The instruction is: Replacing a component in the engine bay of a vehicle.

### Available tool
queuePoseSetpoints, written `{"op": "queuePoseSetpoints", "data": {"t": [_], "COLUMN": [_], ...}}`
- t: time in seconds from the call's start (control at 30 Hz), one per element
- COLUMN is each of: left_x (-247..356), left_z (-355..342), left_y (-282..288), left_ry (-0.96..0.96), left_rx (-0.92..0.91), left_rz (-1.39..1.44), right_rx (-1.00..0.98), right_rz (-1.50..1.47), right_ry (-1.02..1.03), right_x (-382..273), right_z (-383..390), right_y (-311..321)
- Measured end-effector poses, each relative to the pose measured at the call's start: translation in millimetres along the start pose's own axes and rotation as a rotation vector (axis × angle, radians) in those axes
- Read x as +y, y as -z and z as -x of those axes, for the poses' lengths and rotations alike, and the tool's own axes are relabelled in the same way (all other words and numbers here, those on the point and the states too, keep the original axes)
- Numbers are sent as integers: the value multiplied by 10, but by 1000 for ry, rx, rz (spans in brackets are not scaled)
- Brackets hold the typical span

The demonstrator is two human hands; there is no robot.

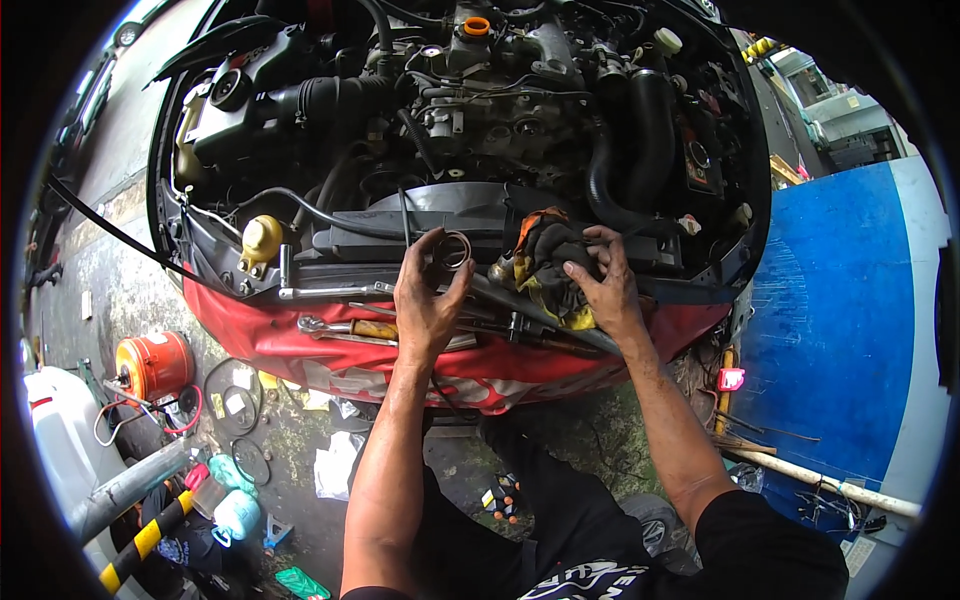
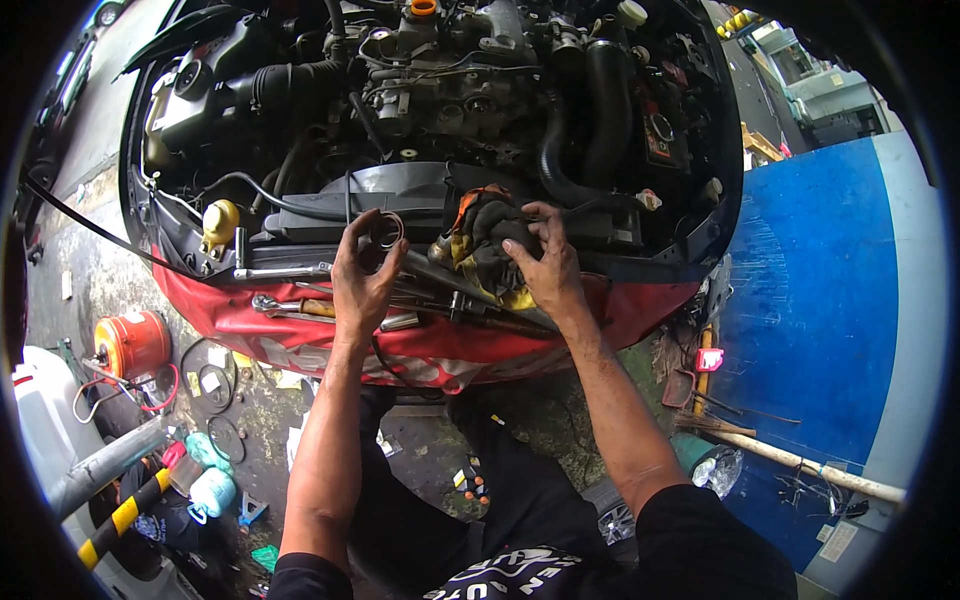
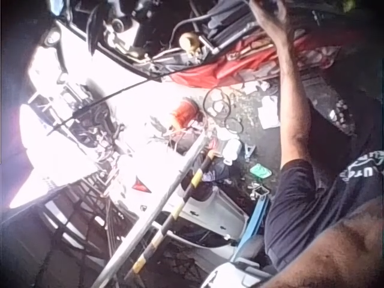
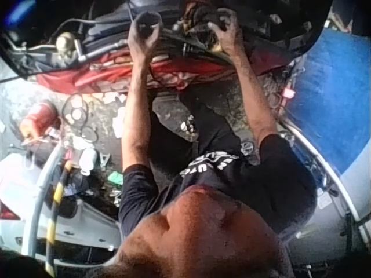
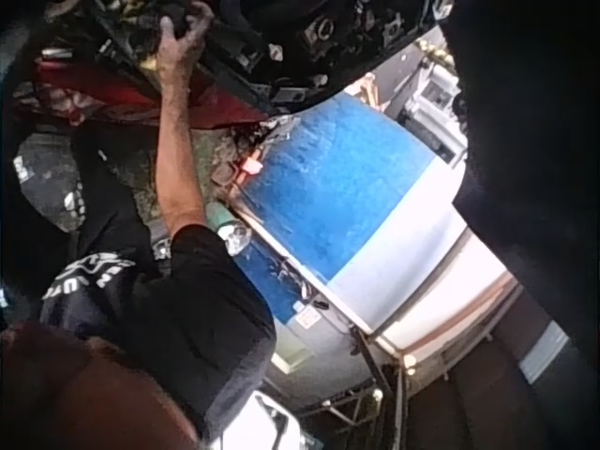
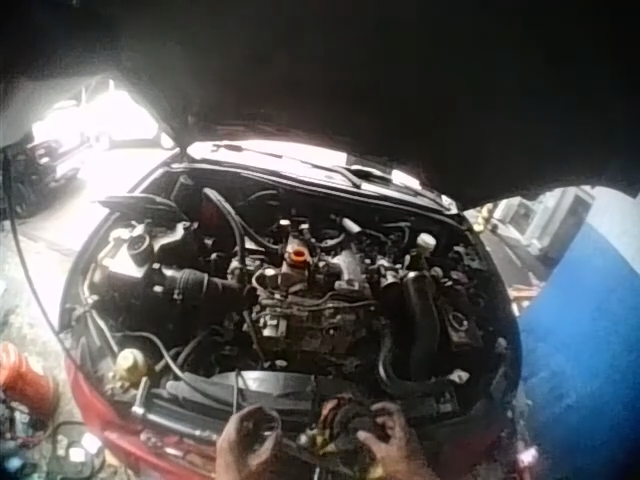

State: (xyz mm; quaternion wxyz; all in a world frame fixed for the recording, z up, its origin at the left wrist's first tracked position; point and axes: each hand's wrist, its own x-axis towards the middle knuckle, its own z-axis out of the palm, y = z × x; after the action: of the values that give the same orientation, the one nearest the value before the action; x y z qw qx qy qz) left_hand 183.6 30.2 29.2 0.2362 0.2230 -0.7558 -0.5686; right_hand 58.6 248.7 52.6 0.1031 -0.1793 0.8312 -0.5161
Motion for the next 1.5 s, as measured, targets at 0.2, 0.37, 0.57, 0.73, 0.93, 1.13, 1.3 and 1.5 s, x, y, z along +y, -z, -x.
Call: {"op": "queuePoseSetpoints", "data": {"t": [0.2,0.37,0.57,0.73,0.93,1.13,1.3,1.5], "left_x": [18,52,38,-48,-77,-228,-272,-273], "left_z": [-22,-40,-57,-139,-195,-221,-245,-273], "left_y": [3,85,341,496,580,883,942,969], "left_ry": [-11,-65,-154,-116,-157,-166,-142,-169], "left_rx": [59,170,202,255,292,327,336,371], "left_rz": [-2,5,-68,-122,-111,-191,-208,-231], "right_rx": [25,37,110,173,44,-45,-128,-70], "right_rz": [368,625,506,672,1188,1125,1232,1172], "right_ry": [241,405,522,801,599,414,452,476], "right_x": [52,-94,-521,-729,-782,-826,-829,-783], "right_z": [-30,65,-859,-2706,-3894,-3781,-3857,-3830], "right_y": [128,149,-72,-515,-712,-1111,-1068,-1056]}}
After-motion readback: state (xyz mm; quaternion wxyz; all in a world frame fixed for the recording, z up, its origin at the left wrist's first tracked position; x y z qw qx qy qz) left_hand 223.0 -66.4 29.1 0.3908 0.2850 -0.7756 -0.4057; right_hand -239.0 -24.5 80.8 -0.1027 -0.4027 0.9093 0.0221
